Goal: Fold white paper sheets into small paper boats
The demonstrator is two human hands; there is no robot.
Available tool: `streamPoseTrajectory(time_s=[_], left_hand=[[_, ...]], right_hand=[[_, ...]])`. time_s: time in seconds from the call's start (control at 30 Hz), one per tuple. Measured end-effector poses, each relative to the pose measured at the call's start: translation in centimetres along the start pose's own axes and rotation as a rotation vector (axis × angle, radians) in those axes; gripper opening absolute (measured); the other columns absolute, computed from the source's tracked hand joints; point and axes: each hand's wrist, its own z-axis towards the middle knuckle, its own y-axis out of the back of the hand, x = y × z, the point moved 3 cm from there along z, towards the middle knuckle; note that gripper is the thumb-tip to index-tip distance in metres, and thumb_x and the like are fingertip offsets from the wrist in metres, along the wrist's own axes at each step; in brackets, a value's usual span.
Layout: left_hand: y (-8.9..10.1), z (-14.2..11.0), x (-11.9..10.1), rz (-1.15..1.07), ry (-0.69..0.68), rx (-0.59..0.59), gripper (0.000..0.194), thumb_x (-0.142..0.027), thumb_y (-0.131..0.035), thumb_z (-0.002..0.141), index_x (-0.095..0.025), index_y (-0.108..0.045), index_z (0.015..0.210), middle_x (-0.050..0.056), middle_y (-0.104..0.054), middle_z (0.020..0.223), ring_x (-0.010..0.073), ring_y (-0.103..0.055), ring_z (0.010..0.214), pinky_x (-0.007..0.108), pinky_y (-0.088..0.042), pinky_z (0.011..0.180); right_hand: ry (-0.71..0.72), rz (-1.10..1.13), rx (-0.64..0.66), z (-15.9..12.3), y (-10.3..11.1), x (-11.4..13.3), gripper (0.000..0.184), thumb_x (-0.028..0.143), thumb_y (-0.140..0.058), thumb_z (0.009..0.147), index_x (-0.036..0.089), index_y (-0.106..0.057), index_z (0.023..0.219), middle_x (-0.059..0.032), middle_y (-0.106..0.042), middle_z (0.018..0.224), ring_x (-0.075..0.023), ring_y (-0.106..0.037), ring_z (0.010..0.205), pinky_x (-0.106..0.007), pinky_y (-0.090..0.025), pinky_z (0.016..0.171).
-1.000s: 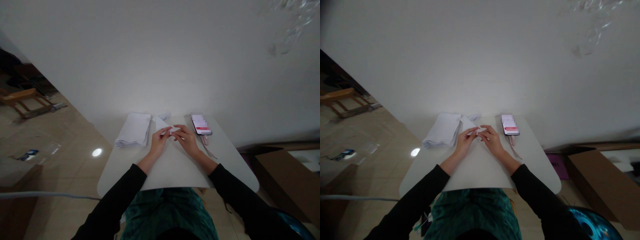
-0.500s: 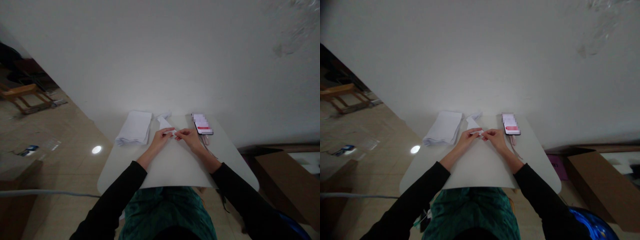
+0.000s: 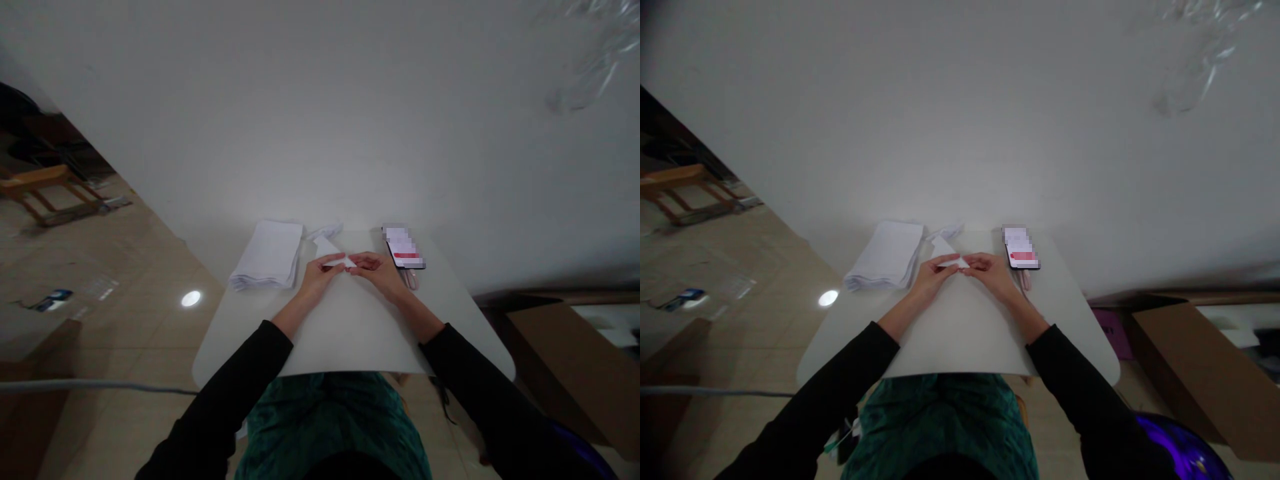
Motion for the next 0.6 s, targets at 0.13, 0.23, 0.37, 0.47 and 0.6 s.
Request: streamPoseTrajectory(time_s=[0.13, 0.23, 0.37, 0.47, 0.6], left_hand=[[-0.1, -0.2, -0.2, 0.001, -0.016, -0.025, 0.048, -0.035, -0.080, 0.070, -0.016, -0.072, 0.114, 0.007, -0.077, 0.082, 0.0183, -0.069, 0.071, 0.030, -0.053, 0.071], [-0.2, -0.3, -0.4, 0.019, -0.031, -0.040, 0.047, -0.035, -0.079, 0.070, -0.016, -0.072, 0.113, 0.007, -0.076, 0.083, 0.0172, -0.068, 0.070, 0.029, -0.052, 0.069], [-0.3, -0.2, -0.7, 0.068, -0.095, -0.044, 0.043, -0.036, -0.078, 0.071, -0.016, -0.073, 0.109, 0.007, -0.076, 0.091, 0.0146, -0.065, 0.067, 0.026, -0.050, 0.064], [-0.2, -0.2, -0.9, 0.134, -0.143, -0.032, 0.040, -0.035, -0.077, 0.073, -0.016, -0.073, 0.109, 0.006, -0.075, 0.091, 0.0127, -0.063, 0.062, 0.025, -0.048, 0.060], [-0.4, -0.3, -1.2, 0.225, -0.234, -0.005, 0.032, -0.033, -0.074, 0.077, -0.017, -0.074, 0.105, 0.008, -0.075, 0.099, 0.0132, -0.065, 0.066, 0.026, -0.051, 0.063]], right_hand=[[0.035, -0.057, -0.010, 0.0, 0.0, -0.1, 0.042, 0.040, -0.085, 0.061, 0.020, -0.074, 0.096, -0.0034, -0.075, 0.084, -0.0177, -0.071, 0.075, -0.036, -0.057, 0.079], [0.071, -0.058, -0.004, -0.1, -0.3, 0.1, 0.039, 0.039, -0.085, 0.062, 0.020, -0.074, 0.094, -0.0034, -0.075, 0.084, -0.0170, -0.071, 0.075, -0.034, -0.057, 0.078], [0.107, -0.034, 0.002, -0.3, -0.5, 0.4, 0.043, 0.042, -0.084, 0.063, 0.020, -0.072, 0.098, -0.0004, -0.071, 0.073, -0.0159, -0.070, 0.069, -0.033, -0.057, 0.072], [0.109, -0.019, 0.020, -0.4, -0.8, 0.4, 0.045, 0.045, -0.082, 0.067, 0.019, -0.070, 0.102, 0.0019, -0.068, 0.064, -0.0155, -0.068, 0.062, -0.031, -0.056, 0.066], [0.053, -0.018, -0.014, -0.4, -1.2, 0.2, 0.043, 0.048, -0.080, 0.068, 0.018, -0.070, 0.096, 0.0003, -0.069, 0.061, -0.0161, -0.067, 0.055, -0.029, -0.054, 0.057]])
